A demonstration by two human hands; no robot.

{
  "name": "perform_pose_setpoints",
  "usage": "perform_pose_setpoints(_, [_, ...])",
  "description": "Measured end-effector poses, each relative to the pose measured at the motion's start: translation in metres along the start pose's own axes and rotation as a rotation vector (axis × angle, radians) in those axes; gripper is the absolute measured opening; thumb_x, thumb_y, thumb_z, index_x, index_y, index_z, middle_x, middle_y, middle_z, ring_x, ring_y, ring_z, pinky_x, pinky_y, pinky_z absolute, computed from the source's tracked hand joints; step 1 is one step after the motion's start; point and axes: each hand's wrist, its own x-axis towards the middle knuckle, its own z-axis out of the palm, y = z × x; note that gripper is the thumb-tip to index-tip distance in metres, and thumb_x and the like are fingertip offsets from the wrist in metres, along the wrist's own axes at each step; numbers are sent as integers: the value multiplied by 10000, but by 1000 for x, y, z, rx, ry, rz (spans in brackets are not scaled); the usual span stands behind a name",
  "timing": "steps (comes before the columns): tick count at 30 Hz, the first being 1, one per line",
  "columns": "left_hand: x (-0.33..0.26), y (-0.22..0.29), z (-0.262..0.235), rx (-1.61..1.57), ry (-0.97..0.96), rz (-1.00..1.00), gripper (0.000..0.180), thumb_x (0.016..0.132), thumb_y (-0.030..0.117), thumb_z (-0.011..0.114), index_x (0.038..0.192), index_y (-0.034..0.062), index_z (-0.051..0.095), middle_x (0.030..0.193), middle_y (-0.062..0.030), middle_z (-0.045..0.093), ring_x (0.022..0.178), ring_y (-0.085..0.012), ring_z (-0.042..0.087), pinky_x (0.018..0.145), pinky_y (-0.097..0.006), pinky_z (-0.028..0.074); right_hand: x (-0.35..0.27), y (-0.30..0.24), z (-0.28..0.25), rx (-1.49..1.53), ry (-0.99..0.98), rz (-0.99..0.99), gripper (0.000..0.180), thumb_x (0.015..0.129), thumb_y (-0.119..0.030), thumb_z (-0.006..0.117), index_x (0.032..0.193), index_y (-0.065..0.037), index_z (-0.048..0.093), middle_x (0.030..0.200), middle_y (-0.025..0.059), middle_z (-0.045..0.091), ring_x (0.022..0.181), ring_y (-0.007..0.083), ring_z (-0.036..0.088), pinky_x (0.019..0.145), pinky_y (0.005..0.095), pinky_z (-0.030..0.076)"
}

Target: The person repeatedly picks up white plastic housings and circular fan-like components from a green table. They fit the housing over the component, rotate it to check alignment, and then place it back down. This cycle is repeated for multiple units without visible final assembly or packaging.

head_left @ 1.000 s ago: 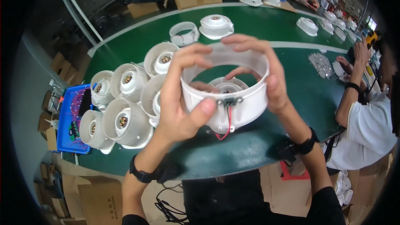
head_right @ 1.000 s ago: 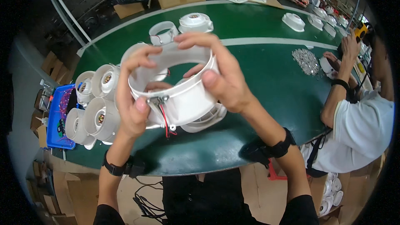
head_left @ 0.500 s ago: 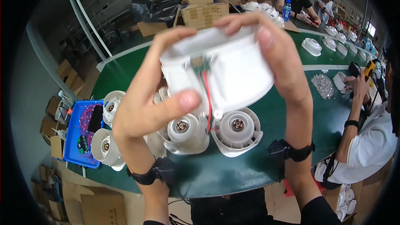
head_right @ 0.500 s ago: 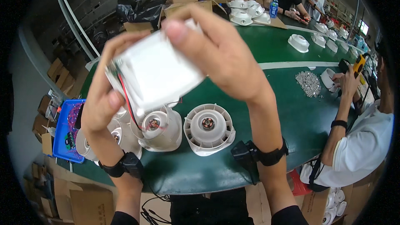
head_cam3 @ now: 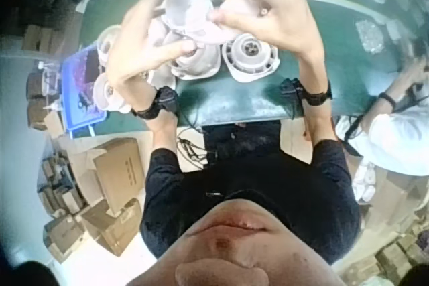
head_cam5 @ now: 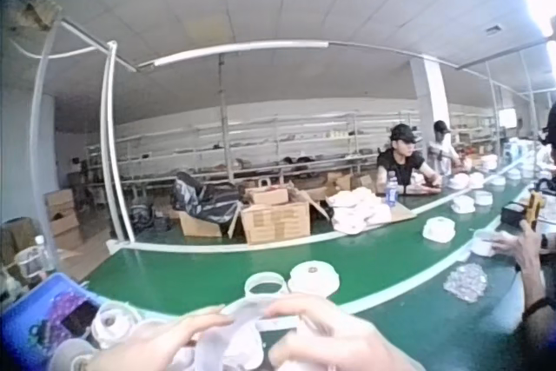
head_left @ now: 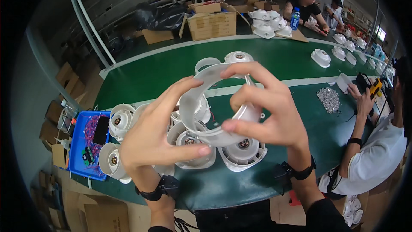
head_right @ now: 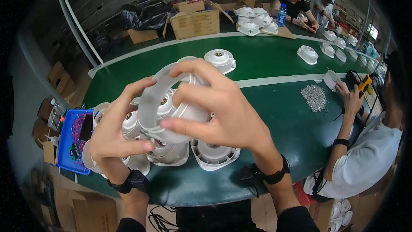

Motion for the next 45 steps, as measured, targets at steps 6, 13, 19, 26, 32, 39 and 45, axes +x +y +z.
perform_pose_setpoints(6, [9,-7,8,60,-97,136,1156,595,280,903,1510,9,249,1479,-229,376,1362,-366,410,1104,-413,367,-1,4,22,44,-108,-155,294,714,-172,820,903,-37,641,1230,173,564,1165,395,541,985,443,450])
perform_pose_setpoints(13, [6,-20,-2,-74,160,120,1292,481,299,929,1542,72,227,1490,-194,366,1342,-391,436,944,-484,524,5,13,27,356,254,126,217,854,-131,687,1013,3,622,1083,154,612,931,208,615,725,327,516])
perform_pose_setpoints(19, [23,-31,13,-85,351,262,1414,426,407,947,1530,-21,174,1471,-253,351,1362,-365,412,1117,-439,338,-1,8,24,539,65,220,256,913,-169,625,1043,52,615,786,93,648,683,150,605,612,279,484])
perform_pose_setpoints(26, [38,-31,25,-221,437,257,1108,588,281,896,1495,12,319,1499,-228,375,1336,-393,455,925,-465,547,-3,5,13,640,-32,349,467,920,-144,612,1316,51,460,949,133,680,764,143,648,596,251,536])
perform_pose_setpoints(32, [41,-25,29,-80,299,332,716,734,159,764,1380,-18,509,1384,-216,536,1204,-321,597,917,-393,550,1,0,7,766,-57,560,419,964,-129,563,1323,54,445,970,141,689,713,112,629,545,227,509])
perform_pose_setpoints(39, [33,-28,18,80,356,313,479,833,3,569,1310,-34,564,1240,-203,642,1128,-297,642,904,-371,532,1,-5,4,807,12,624,513,956,-82,530,1411,89,367,996,163,677,633,144,650,511,240,537])
perform_pose_setpoints(45, [27,-18,15,126,475,357,391,829,21,594,1215,-29,630,1118,-190,689,1033,-258,673,820,-336,548,2,-8,11,665,61,512,477,939,-76,551,1369,94,434,1036,142,668,776,103,635,602,220,518])
